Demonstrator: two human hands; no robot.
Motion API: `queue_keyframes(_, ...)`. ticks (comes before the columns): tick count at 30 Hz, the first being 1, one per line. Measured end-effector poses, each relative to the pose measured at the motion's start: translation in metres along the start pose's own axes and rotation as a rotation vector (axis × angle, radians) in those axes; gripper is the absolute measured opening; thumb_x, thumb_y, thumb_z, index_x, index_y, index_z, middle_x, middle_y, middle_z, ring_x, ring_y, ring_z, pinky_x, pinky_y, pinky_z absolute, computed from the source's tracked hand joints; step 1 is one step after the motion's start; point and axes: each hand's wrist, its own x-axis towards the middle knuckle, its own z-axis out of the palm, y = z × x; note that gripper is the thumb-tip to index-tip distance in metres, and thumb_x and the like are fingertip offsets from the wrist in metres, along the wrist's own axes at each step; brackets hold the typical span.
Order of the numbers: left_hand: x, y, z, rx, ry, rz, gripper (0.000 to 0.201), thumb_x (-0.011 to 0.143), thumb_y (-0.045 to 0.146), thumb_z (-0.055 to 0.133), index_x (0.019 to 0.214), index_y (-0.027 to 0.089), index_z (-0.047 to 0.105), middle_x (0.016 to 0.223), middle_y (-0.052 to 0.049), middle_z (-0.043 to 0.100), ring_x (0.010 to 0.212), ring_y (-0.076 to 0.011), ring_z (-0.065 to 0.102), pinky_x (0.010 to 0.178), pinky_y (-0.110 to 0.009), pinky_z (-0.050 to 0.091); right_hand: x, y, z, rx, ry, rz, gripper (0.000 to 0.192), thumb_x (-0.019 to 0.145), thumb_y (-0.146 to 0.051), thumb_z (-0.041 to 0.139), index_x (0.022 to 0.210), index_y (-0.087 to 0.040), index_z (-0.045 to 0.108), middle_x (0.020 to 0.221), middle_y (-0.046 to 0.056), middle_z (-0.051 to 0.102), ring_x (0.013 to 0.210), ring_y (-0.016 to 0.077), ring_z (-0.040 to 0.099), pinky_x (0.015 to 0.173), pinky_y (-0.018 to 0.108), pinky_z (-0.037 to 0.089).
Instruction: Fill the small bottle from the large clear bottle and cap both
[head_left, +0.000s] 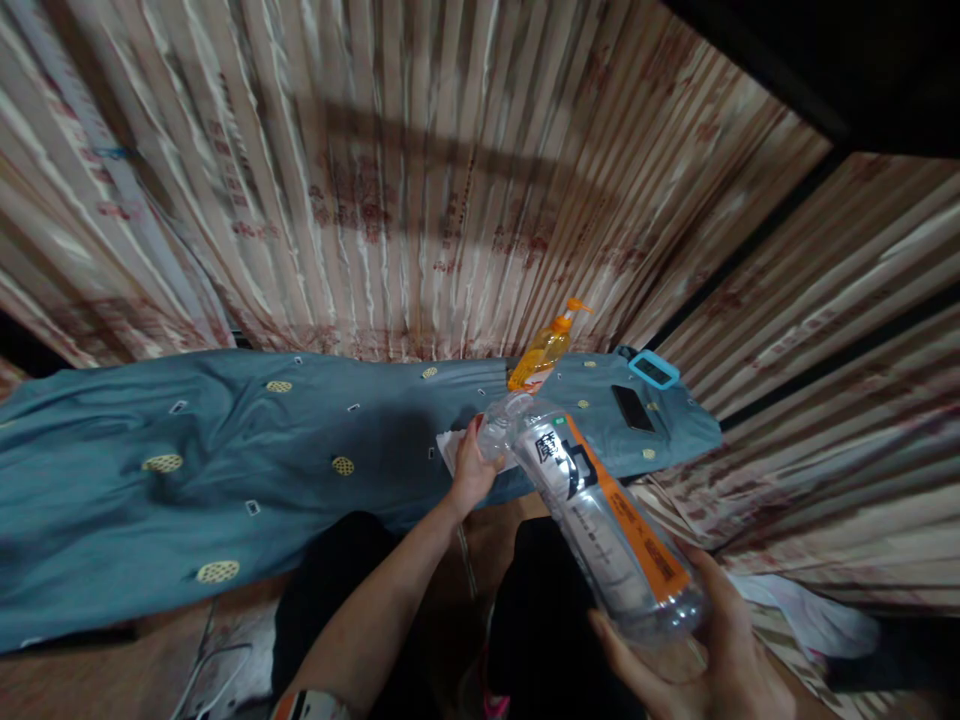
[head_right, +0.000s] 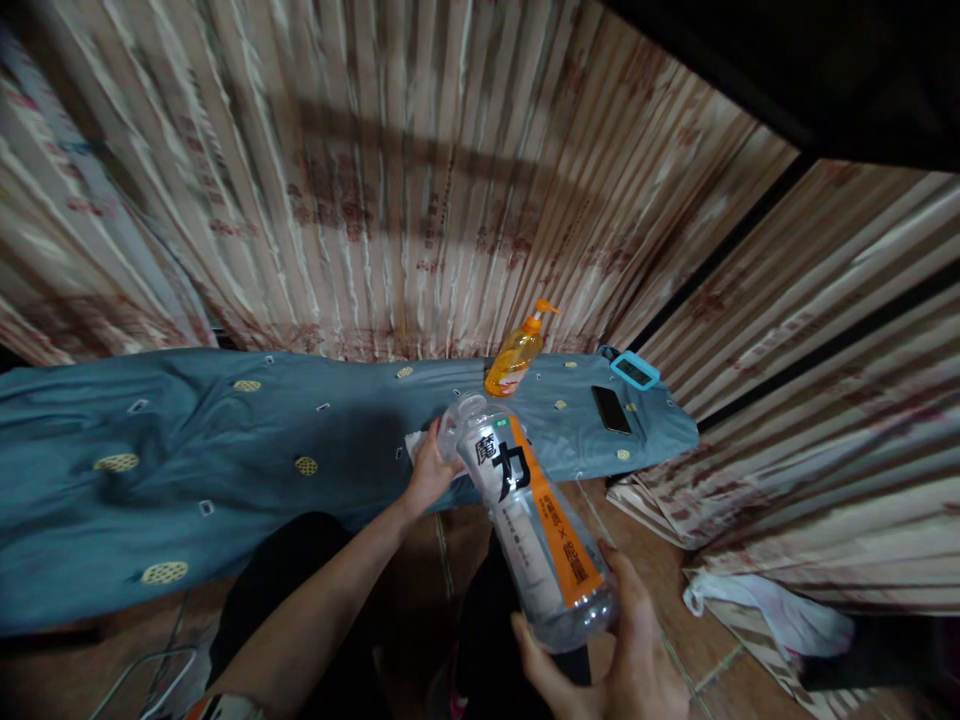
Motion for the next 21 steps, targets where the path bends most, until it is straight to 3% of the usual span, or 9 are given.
queue_keyframes(8, -0.0017, 0.0059, -0.0028, 0.028, -0.027, -0.042, 0.081, 0.060, 0.008, 0.081, 0.135, 0.022, 0.052, 0.130, -0.009, 0.067, 0.119, -0.0292, 0.064, 0.111, -0.048, 0.048, 0.0007, 0.0043, 0.0005, 0.010, -0.007, -0.019, 0.097, 0.085, -0.088, 0.038, 0.144, -0.012, 0.046, 0.109, 0.018, 0.074, 0.089, 0.0346, 0.076, 0.068, 0.042, 0.061)
queue_keyframes(21, -0.0027, 0.0071, -0.0019, -0.005, 0.002, -0.039, 0.079, 0.058, 0.006, 0.083, 0.130, 0.024, 0.056, 0.128, -0.009, 0.068, 0.120, -0.0293, 0.063, 0.113, -0.047, 0.046, 0.0022, 0.0081, 0.0016, -0.042, 0.001, -0.066, 0.096, 0.085, -0.088, 0.036, 0.141, -0.011, 0.048, 0.106, 0.018, 0.074, 0.079, 0.0346, 0.076, 0.057, 0.042, 0.058)
